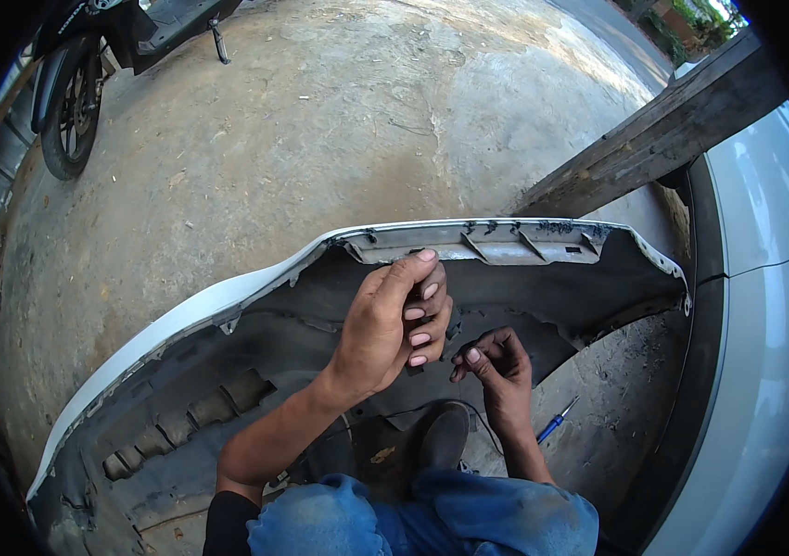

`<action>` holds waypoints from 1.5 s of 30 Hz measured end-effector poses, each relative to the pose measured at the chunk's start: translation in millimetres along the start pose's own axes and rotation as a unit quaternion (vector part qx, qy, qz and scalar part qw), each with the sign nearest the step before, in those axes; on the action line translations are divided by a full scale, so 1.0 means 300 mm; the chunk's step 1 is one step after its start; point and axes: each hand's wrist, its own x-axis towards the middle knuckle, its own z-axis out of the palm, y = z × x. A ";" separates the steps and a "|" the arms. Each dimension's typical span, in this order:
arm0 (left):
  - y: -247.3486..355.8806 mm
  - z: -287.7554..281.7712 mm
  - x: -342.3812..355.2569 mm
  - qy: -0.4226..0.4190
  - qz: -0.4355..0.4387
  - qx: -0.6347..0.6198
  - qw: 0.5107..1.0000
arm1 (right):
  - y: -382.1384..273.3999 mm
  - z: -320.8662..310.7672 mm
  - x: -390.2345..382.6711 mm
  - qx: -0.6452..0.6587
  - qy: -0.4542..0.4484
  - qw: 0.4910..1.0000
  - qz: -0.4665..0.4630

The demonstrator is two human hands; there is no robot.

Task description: Using a soldering iron and wire to weld and repair a damaged plastic car bumper.

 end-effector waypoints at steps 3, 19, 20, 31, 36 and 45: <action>-0.010 0.007 -0.009 0.010 -0.011 -0.016 1.000 | -0.003 0.002 0.002 -0.001 -0.004 1.000 0.010; -0.004 -0.004 -0.002 0.020 0.019 0.048 0.998 | 0.019 -0.017 0.012 0.022 -0.018 0.999 0.041; -0.008 -0.006 -0.002 0.022 0.020 0.048 0.998 | 0.017 -0.020 0.011 0.023 -0.020 0.999 0.042; -0.236 -0.094 -0.138 0.007 0.039 0.500 0.865 | -0.028 -0.004 -0.012 -0.081 0.045 0.992 -0.083; -0.255 -0.133 -0.183 -0.052 -0.037 0.407 0.911 | -0.018 0.014 -0.009 -0.148 0.022 0.982 -0.112; -0.216 -0.126 -0.192 0.018 0.014 0.484 0.875 | -0.055 0.031 -0.009 -0.378 -0.021 0.899 -0.221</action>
